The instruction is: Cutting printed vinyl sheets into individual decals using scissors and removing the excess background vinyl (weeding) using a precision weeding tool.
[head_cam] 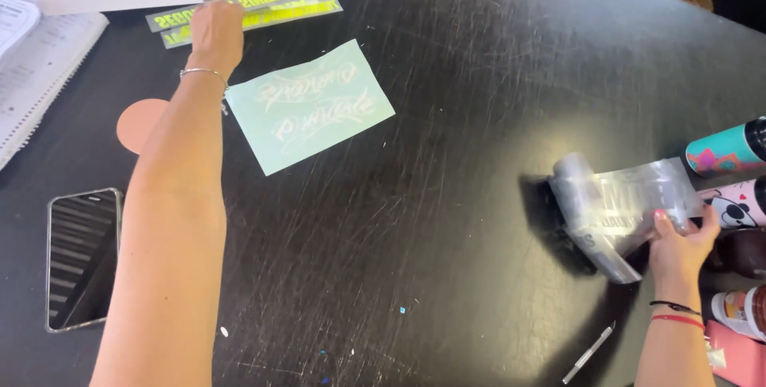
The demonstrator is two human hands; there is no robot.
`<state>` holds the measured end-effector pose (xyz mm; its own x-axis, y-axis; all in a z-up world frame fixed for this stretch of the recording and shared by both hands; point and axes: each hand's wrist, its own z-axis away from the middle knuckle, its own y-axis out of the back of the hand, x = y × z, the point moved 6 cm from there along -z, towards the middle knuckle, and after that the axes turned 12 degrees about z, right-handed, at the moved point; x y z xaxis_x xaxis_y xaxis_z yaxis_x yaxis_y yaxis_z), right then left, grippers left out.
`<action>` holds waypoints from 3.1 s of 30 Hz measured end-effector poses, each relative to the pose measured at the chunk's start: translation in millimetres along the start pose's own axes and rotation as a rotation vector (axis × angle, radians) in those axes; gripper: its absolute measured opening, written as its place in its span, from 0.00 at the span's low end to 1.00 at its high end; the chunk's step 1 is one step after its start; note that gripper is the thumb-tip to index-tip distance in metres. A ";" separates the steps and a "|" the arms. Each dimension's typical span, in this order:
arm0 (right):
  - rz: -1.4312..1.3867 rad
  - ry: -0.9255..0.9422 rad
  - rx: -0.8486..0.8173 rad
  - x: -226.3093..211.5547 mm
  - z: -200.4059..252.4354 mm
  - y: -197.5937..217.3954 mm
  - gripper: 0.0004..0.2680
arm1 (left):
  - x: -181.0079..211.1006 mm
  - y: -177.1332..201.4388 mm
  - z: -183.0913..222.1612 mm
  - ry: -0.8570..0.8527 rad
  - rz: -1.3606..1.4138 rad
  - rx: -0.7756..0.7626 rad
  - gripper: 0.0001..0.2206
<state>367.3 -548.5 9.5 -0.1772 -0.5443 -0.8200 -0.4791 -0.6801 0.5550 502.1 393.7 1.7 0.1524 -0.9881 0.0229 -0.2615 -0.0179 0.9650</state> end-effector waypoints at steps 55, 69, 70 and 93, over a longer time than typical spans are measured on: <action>-1.586 -0.749 -0.720 -145.5 382.4 -89.8 0.28 | 393.0 243.4 379.3 -0.872 0.465 0.474 0.13; -0.064 -0.321 -0.191 -110.5 366.4 25.7 0.22 | 352.4 169.9 435.7 -0.711 0.619 -0.127 0.47; 0.289 -0.061 -0.057 -121.5 368.1 36.7 0.17 | 341.9 173.9 431.7 -0.635 0.686 -0.061 0.42; -0.562 -0.389 -0.275 -157.6 399.1 -36.3 0.08 | 350.1 187.0 398.2 0.151 1.431 -1.280 0.17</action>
<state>69.5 -242.0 62.6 -0.2853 0.1016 -0.9530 -0.3635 -0.9316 0.0095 127.1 -16.4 86.2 0.5786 -0.1429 0.8030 0.4908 0.8474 -0.2028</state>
